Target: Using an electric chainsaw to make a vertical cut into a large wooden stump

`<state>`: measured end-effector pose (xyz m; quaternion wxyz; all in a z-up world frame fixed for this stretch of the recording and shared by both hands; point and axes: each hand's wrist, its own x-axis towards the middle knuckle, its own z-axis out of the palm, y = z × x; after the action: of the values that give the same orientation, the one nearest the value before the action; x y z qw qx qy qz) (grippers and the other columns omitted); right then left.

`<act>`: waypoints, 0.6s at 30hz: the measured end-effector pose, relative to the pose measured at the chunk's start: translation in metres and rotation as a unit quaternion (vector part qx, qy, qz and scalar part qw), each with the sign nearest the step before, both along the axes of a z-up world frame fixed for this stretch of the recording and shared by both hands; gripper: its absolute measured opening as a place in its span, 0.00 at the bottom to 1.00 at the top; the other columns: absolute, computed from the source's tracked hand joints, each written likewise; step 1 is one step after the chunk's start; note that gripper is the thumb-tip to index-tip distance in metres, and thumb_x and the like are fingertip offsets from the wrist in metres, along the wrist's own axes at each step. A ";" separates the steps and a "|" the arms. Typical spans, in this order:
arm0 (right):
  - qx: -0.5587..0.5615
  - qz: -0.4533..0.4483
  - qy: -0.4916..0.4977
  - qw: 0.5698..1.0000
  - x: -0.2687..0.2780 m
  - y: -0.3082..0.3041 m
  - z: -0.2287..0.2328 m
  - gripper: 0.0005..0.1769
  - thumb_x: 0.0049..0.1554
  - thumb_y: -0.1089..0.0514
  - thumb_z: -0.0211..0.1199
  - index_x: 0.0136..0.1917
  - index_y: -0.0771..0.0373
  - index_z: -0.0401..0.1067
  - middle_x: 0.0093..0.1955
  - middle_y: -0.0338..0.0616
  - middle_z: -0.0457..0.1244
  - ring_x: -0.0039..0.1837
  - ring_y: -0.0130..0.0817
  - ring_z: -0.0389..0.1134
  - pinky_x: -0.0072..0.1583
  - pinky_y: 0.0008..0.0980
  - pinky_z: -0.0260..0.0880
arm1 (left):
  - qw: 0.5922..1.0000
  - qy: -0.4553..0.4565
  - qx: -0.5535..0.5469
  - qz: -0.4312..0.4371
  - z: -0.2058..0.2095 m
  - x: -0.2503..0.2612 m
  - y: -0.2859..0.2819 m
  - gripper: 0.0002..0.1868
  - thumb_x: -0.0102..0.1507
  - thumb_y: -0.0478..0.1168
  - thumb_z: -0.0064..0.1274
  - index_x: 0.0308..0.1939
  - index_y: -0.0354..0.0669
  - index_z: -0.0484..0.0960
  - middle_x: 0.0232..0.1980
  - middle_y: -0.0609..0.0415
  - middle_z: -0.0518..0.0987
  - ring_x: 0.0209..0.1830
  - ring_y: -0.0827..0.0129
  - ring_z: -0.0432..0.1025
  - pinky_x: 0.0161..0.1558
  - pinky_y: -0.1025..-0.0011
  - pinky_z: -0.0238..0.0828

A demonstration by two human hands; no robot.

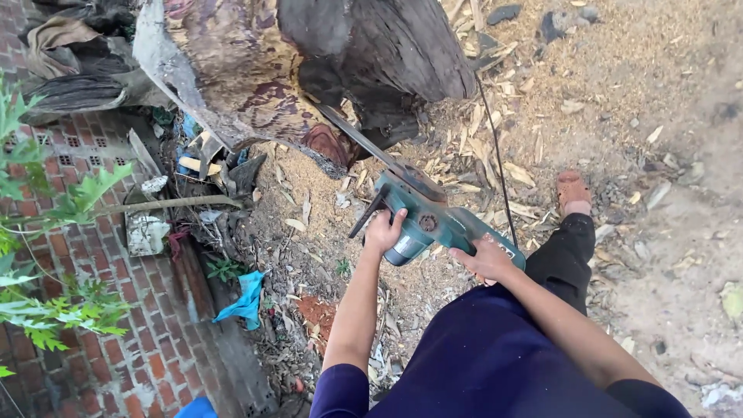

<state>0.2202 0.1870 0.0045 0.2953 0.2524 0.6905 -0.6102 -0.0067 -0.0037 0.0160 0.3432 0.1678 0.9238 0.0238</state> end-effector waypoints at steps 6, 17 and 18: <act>0.009 0.023 -0.031 0.999 -0.005 0.002 0.012 0.45 0.51 0.19 0.54 0.48 0.66 0.77 0.53 0.63 0.71 0.66 0.57 0.69 0.62 0.47 0.70 | 1.000 0.001 0.017 0.015 -0.010 -0.008 -0.007 0.35 0.66 0.72 0.36 0.43 0.45 0.81 0.45 0.38 0.83 0.57 0.42 0.75 0.61 0.42 0.70; 0.028 0.027 -0.030 0.999 -0.002 0.001 0.017 0.50 0.51 0.16 0.52 0.53 0.66 0.76 0.59 0.62 0.69 0.68 0.55 0.67 0.66 0.47 0.69 | 0.998 0.012 0.048 0.043 -0.013 -0.003 -0.006 0.37 0.67 0.71 0.36 0.44 0.40 0.81 0.45 0.31 0.82 0.57 0.37 0.74 0.61 0.41 0.69; 0.033 0.033 -0.029 0.998 0.000 0.002 0.014 0.51 0.51 0.16 0.51 0.55 0.67 0.75 0.60 0.63 0.69 0.68 0.55 0.68 0.65 0.46 0.69 | 0.997 0.014 0.054 0.052 -0.015 -0.003 -0.008 0.37 0.68 0.71 0.37 0.43 0.39 0.81 0.46 0.30 0.82 0.57 0.37 0.74 0.61 0.40 0.68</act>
<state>0.2205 0.1885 0.0180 0.3269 0.2569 0.7090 -0.5696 -0.0095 -0.0122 0.0012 0.3186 0.1385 0.9335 0.0892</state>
